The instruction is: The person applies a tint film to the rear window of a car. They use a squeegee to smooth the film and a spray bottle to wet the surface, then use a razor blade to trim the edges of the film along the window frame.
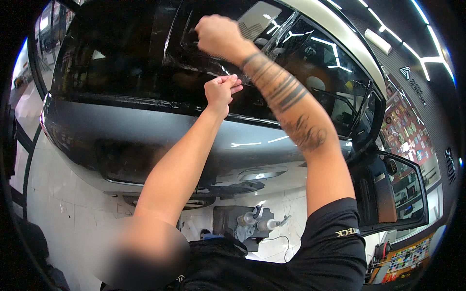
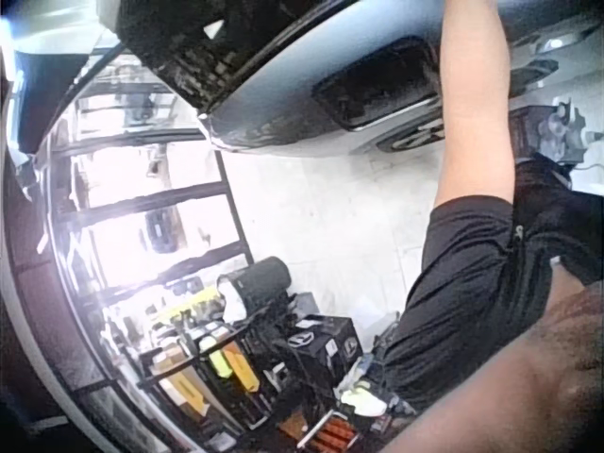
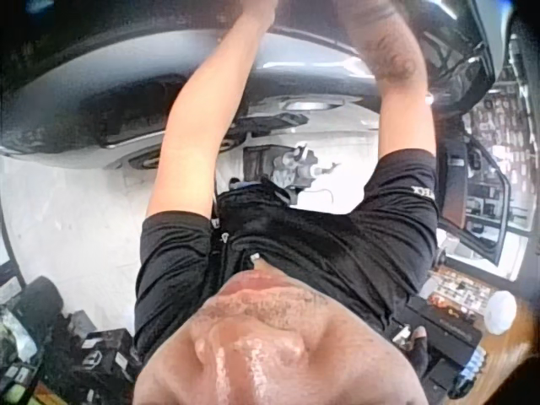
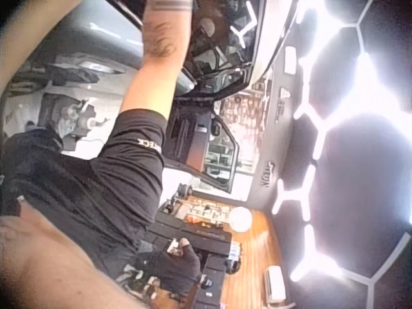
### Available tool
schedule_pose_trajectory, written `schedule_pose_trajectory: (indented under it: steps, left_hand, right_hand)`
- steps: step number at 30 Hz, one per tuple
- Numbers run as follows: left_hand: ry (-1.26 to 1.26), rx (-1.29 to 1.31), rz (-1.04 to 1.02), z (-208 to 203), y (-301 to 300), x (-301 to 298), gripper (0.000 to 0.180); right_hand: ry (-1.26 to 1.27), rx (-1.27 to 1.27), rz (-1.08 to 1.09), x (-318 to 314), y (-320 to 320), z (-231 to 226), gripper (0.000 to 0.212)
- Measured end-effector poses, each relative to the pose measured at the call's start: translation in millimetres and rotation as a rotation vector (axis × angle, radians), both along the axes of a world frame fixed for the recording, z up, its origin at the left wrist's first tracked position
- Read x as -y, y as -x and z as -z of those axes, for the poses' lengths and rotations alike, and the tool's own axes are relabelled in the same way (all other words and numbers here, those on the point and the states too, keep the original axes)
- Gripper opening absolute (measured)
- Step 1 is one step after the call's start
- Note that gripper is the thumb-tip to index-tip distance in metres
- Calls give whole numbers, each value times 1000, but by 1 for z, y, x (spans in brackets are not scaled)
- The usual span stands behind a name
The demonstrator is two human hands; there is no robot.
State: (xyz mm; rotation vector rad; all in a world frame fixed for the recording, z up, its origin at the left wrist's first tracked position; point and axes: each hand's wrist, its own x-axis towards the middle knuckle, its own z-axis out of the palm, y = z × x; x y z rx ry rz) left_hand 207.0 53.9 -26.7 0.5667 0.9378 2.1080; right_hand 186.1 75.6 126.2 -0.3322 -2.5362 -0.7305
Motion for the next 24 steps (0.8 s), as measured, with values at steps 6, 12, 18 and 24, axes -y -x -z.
schedule_pose_trajectory:
  steps: [6, 12, 18, 24]
  left_hand:
    - [37, 9, 3, 0, -5, -8, 14]
    - [16, 9, 20, 0, -6, -7, 15]
    - [51, 6, 16, 1, -1, -3, 15]
    - [62, -1, 42, -2, -12, -6, 14]
  right_hand:
    - [-334, -277, -87, -21, -7, -7, 25]
    - [17, -175, -137, -20, -18, -29, 26]
    - [-82, -139, -204, -6, -24, 33, 27]
    - [-112, -315, -192, -28, -27, -23, 27]
